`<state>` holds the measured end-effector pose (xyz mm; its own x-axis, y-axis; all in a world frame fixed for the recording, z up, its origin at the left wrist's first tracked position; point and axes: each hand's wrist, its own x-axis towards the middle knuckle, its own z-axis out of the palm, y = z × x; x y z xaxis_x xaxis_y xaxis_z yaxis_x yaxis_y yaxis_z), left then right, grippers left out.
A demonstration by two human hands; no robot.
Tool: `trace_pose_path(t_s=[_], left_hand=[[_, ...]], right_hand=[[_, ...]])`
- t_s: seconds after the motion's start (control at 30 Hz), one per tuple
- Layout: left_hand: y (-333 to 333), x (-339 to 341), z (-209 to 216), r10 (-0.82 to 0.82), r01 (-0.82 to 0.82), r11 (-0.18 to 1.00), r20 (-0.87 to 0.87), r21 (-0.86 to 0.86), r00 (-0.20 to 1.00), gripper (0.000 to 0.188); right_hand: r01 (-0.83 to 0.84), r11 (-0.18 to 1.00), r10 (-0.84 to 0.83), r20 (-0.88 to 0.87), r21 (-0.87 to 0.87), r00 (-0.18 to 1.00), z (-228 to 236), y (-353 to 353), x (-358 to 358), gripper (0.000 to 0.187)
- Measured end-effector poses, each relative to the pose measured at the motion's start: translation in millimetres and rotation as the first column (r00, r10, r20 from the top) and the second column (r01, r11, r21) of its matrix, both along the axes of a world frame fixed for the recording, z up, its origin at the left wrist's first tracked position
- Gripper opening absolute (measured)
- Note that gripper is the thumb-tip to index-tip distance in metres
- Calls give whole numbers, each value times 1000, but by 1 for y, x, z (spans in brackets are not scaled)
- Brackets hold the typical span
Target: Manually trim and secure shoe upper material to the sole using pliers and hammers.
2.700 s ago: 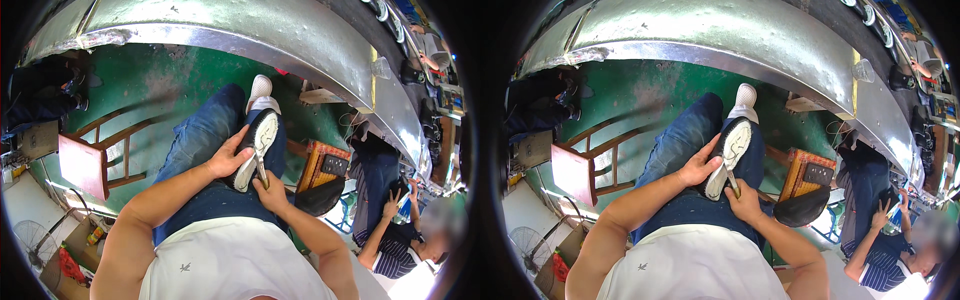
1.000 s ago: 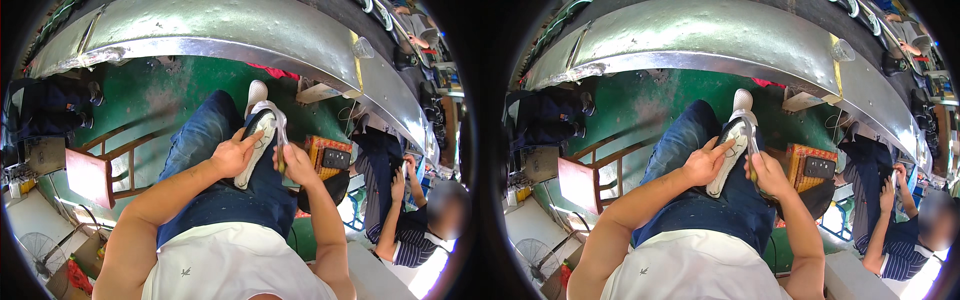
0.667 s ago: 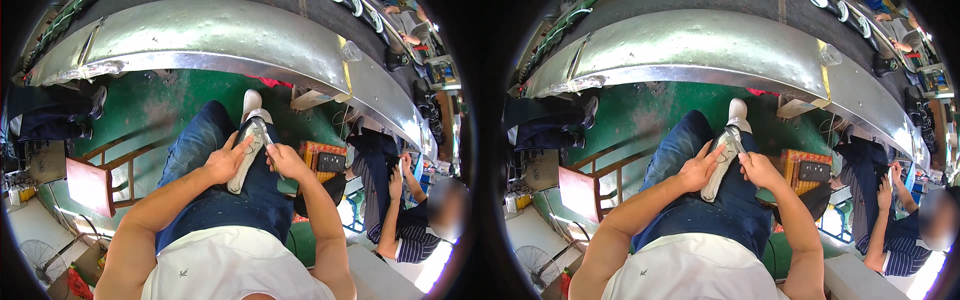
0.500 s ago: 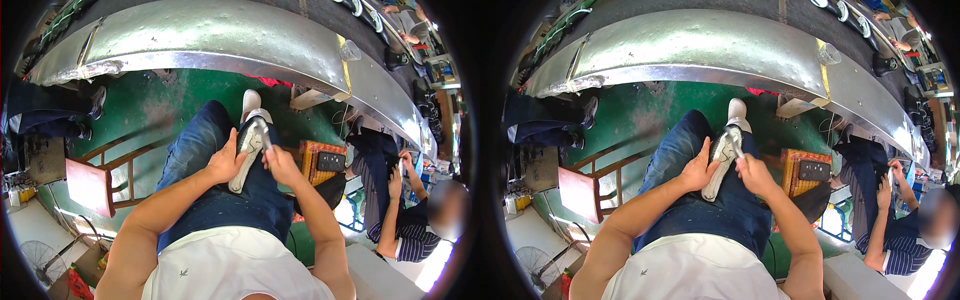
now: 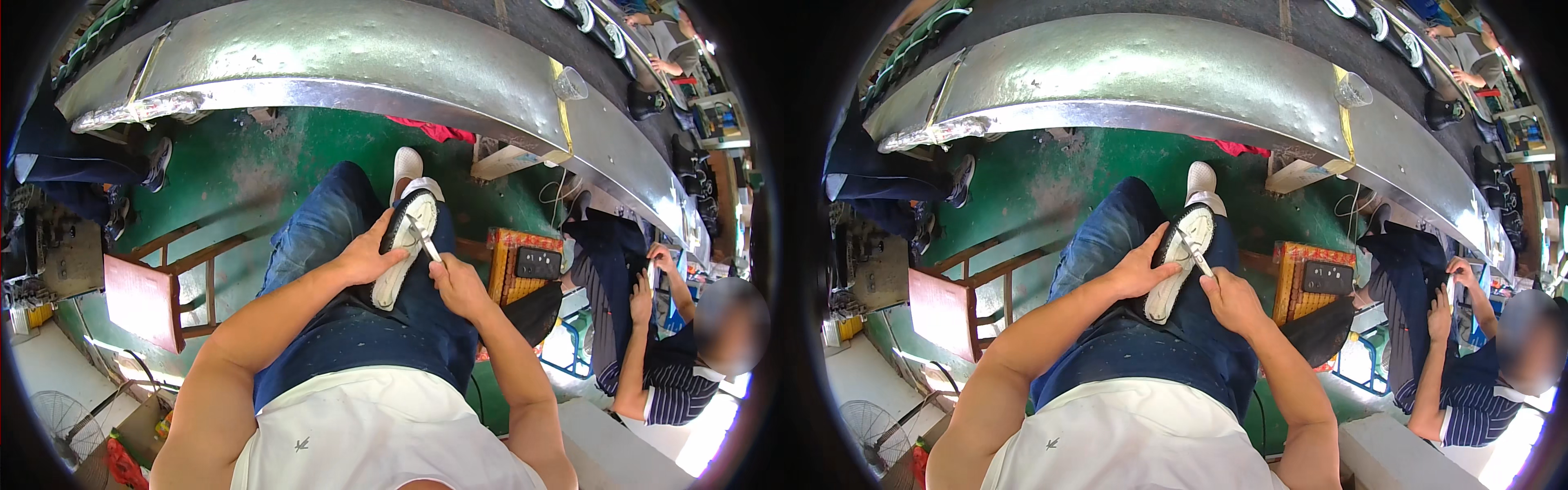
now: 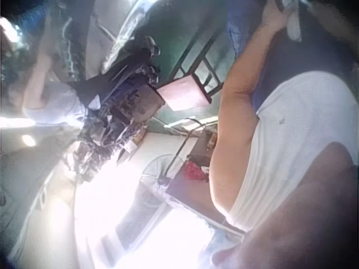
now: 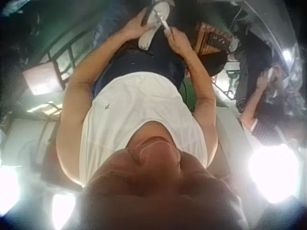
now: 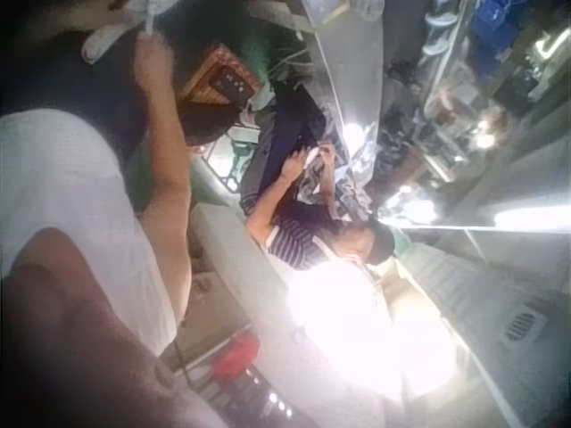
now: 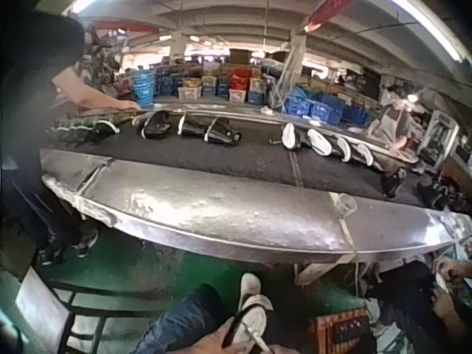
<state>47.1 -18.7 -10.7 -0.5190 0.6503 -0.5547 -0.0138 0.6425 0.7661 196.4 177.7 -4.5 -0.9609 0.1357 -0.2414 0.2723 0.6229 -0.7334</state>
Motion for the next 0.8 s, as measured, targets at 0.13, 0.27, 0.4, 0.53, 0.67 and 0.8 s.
trace_pose_path(t_s=[0.13,0.27,0.4,0.53,0.67,0.8], left_hand=[[-5,-13,-7,56,-78,990,181,117,982,95],[-4,-20,-21,62,-110,983,303,146,951,97],[-1,-17,-15,62,-128,972,312,198,948,96],[-1,-8,-19,41,-59,980,97,191,994,90],[-13,18,-22,8,-14,963,25,269,1000,96],[-46,39,-55,-100,98,956,-6,277,995,101]], right_hand=[[126,963,-37,343,-239,939,34,-2,11,34],[-91,970,181,425,-224,887,59,-2,20,34],[-332,943,320,301,-12,898,61,-19,18,33],[-349,936,321,292,46,901,52,-17,30,33],[-205,950,290,417,-237,862,21,-4,40,44],[-132,897,343,475,-423,810,17,10,39,48]])
